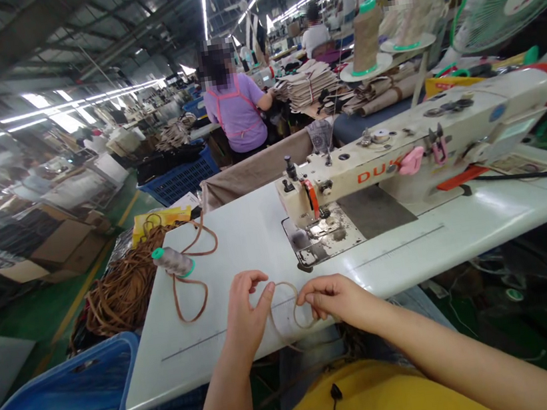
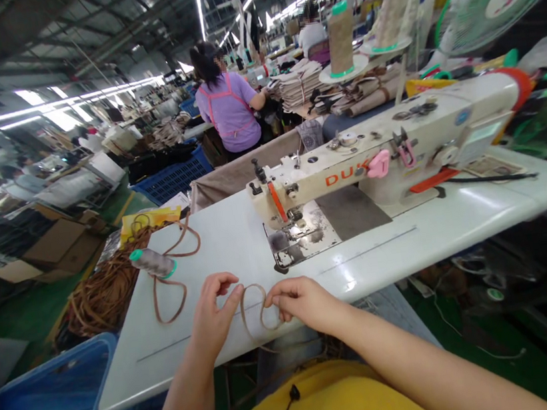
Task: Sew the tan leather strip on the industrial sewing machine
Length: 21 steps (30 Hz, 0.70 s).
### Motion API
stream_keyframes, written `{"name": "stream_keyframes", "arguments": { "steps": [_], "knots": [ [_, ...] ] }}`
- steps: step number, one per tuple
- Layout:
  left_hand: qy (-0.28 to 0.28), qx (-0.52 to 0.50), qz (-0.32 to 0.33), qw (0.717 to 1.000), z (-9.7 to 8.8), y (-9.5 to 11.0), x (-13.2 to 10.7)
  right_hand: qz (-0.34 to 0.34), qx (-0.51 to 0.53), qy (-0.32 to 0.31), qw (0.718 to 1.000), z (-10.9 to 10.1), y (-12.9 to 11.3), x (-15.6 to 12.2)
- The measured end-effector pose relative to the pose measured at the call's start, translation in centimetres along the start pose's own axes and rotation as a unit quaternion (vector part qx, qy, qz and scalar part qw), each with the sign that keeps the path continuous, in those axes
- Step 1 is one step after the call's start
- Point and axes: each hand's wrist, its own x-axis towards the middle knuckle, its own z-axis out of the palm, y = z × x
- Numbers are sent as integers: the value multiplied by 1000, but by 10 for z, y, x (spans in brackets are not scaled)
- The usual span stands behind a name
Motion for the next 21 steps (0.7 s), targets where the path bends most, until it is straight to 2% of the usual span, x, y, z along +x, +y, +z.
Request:
{"name": "stream_keyframes", "arguments": {
  "steps": [1, 4, 6, 8, 12, 17, 18, 19, 21],
  "knots": [
    [-25, -2, -15, 1000, -2, 3, -3, 2, 6, 3, 1000, 0, 1, 1],
    [-154, -34, -84, 984, -2, 10, -10, 0, 16, 6, 1000, 1, 2, 2],
    [-197, -83, -128, 968, 4, 11, -15, -8, 20, 9, 1000, 4, 1, 3],
    [-195, -174, -165, 951, 15, 12, -19, -16, 22, 12, 1000, 6, -1, 3],
    [-167, -354, -223, 893, 34, 19, -25, -24, 39, 12, 999, 10, -7, 2],
    [-125, -482, -302, 813, 38, 29, -25, -4, 163, 52, 985, 10, -8, 0],
    [-124, -488, -304, 808, 37, 30, -24, 7, 194, 58, 979, 10, -7, -1],
    [-122, -480, -298, 816, 37, 29, -23, 19, 222, 63, 973, 9, -6, -1],
    [-113, -442, -276, 846, 37, 27, -22, 35, 262, 72, 962, 8, -6, -1]
  ]
}}
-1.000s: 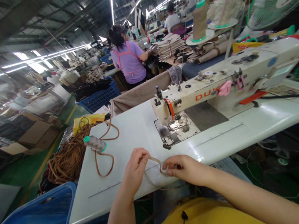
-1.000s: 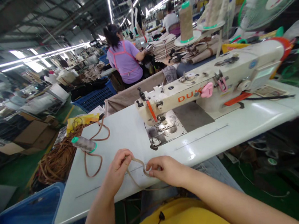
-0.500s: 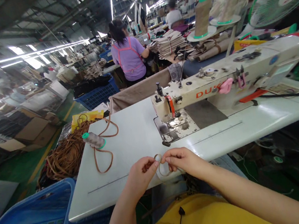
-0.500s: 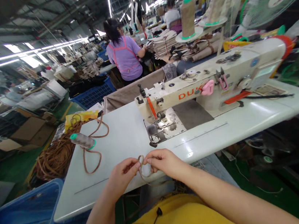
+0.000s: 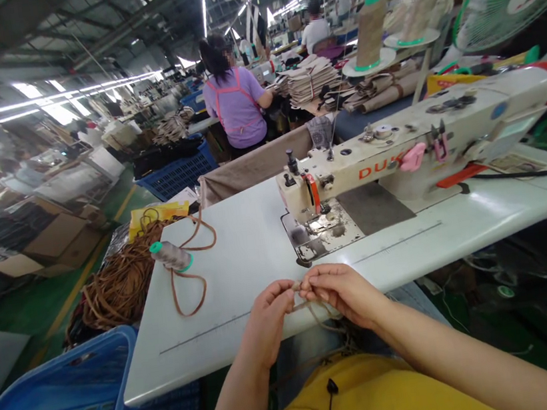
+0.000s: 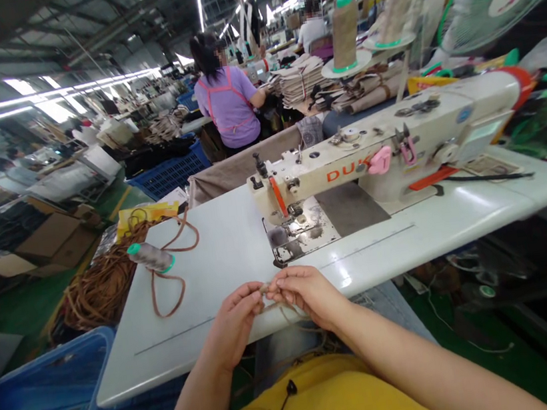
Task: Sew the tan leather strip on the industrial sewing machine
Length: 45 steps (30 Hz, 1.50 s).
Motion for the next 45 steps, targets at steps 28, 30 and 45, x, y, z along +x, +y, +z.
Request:
{"name": "stream_keyframes", "arguments": {
  "steps": [28, 30, 45],
  "knots": [
    [-184, 175, -18, 967, 3, 2, 10, -91, -359, -110, 922, -16, -33, -11],
    [-226, 129, -45, 964, 4, -3, 5, -77, -370, -134, 916, -11, -32, -17],
    [-228, 162, -25, 960, 11, -23, -1, -192, -436, -74, 876, -4, -41, -25]
  ]
}}
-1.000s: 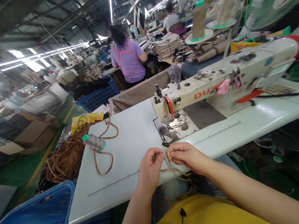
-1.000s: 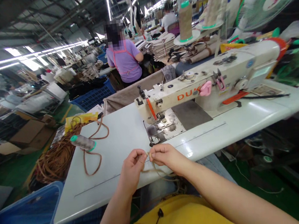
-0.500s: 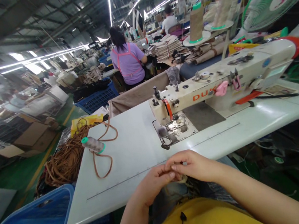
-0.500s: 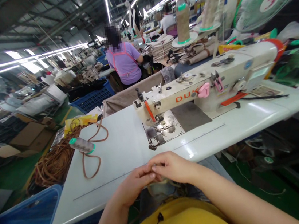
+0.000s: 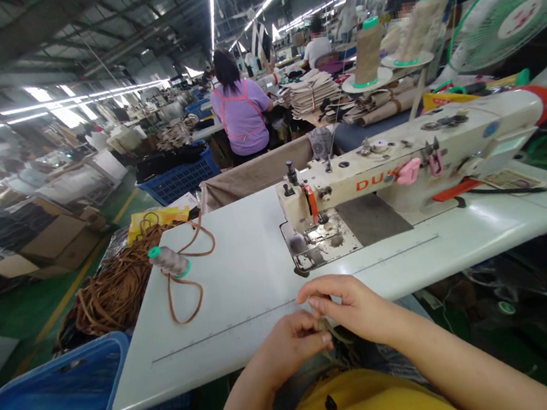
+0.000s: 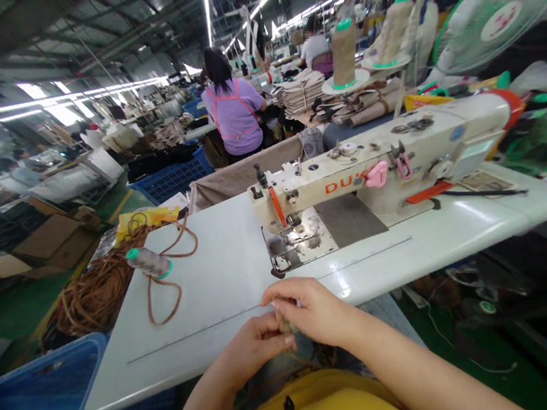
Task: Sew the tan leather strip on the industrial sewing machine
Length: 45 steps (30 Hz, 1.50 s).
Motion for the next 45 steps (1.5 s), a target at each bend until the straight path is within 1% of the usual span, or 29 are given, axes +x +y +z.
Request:
{"name": "stream_keyframes", "arguments": {
  "steps": [1, 2, 4, 7, 9, 11, 14, 16, 18, 21, 22, 24, 26, 27, 29, 30, 32, 33, 34, 36, 38, 39, 40, 42, 45],
  "knots": [
    [-10, -7, -10, 1000, 0, 3, -2, 1, -2, 9, 1000, -1, 1, 0],
    [-14, -34, -17, 999, 0, 7, -3, -3, -7, 18, 1000, -2, 1, 0],
    [-4, -126, -21, 992, 1, 11, -5, -29, -33, 45, 998, -6, 1, 0],
    [59, -254, -1, 965, 4, 13, -4, -75, -82, 114, 987, -14, -2, -2],
    [104, -279, 19, 954, 6, 13, -2, -70, -88, 135, 984, -17, -3, -4],
    [132, -272, 29, 953, 7, 13, 1, -39, -82, 121, 989, -17, -2, -7],
    [151, -232, 47, 960, 8, 15, 4, 19, -77, 59, 995, -11, 3, -10],
    [160, -193, 63, 966, 8, 16, 5, 41, -66, 28, 997, -5, 9, -11],
    [146, -148, 64, 976, 7, 15, 4, 52, -41, 24, 997, 2, 14, -12],
    [95, -96, 32, 990, 6, 14, 0, 61, -5, 32, 998, 8, 20, -12],
    [80, -93, 25, 992, 6, 13, -1, 62, 3, 27, 998, 9, 21, -12],
    [69, -113, 40, 990, 7, 13, -5, 61, 17, 10, 998, 9, 20, -12],
    [94, -146, 83, 981, 7, 13, -8, 53, 23, -20, 998, 7, 19, -11],
    [122, -160, 108, 973, 6, 14, -9, 48, 23, -33, 998, 6, 20, -10],
    [197, -185, 148, 951, 3, 14, -11, 38, 11, -28, 999, -3, 27, -6],
    [232, -199, 167, 937, 0, 15, -13, 32, -7, -4, 999, -10, 34, -3],
    [283, -232, 202, 908, -9, 16, -17, 18, -77, 74, 994, -33, 53, 4],
    [299, -248, 216, 896, -14, 16, -19, 8, -133, 119, 984, -48, 64, 8],
    [312, -261, 229, 885, -20, 17, -23, 1, -199, 151, 968, -65, 76, 12],
    [341, -279, 244, 864, -33, 17, -30, -9, -333, 227, 915, -100, 99, 21],
    [375, -289, 255, 843, -45, 17, -37, -4, -367, 248, 896, -130, 117, 30],
    [391, -293, 263, 832, -51, 17, -40, -2, -378, 247, 892, -140, 124, 33],
    [407, -297, 272, 820, -57, 16, -42, 0, -384, 241, 891, -147, 130, 35],
    [433, -301, 289, 799, -68, 14, -45, 3, -397, 230, 888, -151, 136, 37],
    [466, -300, 297, 778, -85, 5, -45, 10, -407, 233, 883, -144, 137, 33]
  ]
}}
